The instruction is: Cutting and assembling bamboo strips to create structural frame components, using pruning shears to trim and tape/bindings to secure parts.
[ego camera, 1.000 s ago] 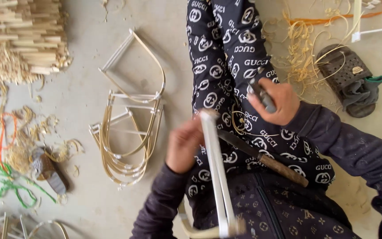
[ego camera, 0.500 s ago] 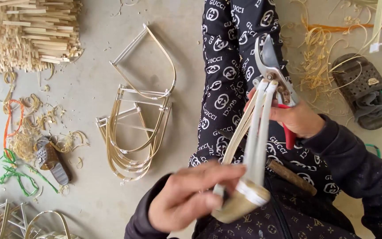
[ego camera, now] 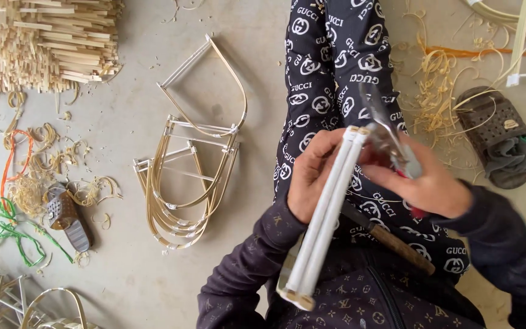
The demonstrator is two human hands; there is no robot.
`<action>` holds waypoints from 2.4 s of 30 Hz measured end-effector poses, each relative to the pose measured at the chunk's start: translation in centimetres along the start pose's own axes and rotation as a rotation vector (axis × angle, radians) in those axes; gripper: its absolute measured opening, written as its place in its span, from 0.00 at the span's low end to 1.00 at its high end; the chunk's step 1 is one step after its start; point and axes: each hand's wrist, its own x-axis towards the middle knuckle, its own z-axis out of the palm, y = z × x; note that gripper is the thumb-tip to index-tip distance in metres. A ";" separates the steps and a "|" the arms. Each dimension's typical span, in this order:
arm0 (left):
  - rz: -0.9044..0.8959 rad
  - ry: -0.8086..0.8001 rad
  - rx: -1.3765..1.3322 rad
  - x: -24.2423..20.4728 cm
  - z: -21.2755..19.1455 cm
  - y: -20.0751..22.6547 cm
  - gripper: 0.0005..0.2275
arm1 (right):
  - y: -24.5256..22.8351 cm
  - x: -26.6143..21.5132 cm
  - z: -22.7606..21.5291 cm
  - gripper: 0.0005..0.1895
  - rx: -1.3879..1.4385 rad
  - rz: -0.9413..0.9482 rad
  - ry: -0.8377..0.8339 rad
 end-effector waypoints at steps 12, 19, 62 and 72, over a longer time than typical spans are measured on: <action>-0.085 -0.082 0.090 -2.9 -1.7 1.5 0.14 | -2.0 -2.7 -1.0 0.28 -0.675 -0.263 0.234; -0.151 0.179 -0.281 -2.1 -7.1 -2.5 0.19 | -1.2 0.5 0.0 0.46 -0.992 -0.262 0.185; -0.033 -0.204 -0.098 -5.6 -2.9 12.7 0.12 | -2.8 -1.4 0.0 0.16 -0.267 -0.052 0.245; -0.260 -0.095 -0.114 -4.2 -3.5 1.4 0.19 | -6.1 -2.4 0.7 0.13 -0.327 -0.193 0.378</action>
